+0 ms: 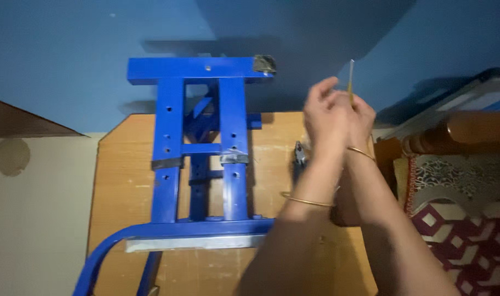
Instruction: The person assembles a blue metal frame on a wooden table. They use a screwdriver to tighten screws into the frame and occasionally use pliers to adjust components. The person works methodically, securing multiple joints to stabilize the structure.
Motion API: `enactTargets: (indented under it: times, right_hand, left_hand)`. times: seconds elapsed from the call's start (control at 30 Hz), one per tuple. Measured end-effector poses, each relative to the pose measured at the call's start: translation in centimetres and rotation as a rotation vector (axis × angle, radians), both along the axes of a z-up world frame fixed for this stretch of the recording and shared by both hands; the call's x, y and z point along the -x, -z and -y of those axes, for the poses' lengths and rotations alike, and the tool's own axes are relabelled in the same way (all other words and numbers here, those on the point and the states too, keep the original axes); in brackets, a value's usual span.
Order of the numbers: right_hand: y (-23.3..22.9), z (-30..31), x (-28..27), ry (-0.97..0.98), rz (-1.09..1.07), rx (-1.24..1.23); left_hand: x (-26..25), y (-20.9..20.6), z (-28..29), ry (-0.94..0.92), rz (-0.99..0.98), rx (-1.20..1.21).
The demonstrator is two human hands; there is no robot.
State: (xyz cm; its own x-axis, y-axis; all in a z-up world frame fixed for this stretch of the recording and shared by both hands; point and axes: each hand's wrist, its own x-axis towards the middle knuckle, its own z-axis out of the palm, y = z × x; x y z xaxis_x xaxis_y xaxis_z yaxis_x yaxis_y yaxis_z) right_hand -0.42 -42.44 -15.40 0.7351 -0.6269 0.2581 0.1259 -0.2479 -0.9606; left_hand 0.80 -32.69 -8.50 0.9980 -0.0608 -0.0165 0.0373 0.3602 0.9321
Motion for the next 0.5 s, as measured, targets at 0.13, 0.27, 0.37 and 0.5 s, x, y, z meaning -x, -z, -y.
enactTargets:
  times: [0.13,0.27,0.37,0.5]
  right_hand:
    - [-4.8,-8.4,-2.9,-0.093,-0.125,-0.281]
    - [-8.4,-14.4,-5.3,-0.185,-0.270,-0.202]
    - [-9.6,-16.6,-6.9,-0.156,-0.328,-0.093]
    - [-9.4,-17.1,-8.0,-0.123,-0.372,-0.105]
  left_hand:
    - [-6.3,0.3,-9.2,0.107,-0.044,0.205]
    - [-11.5,0.4,-19.3,-0.100,0.387,-0.425]
    - [-14.1,0.5,-25.9,-0.134,0.422,-0.692]
    - [-15.6,1.6,-31.8,-0.154,0.453,-0.947]
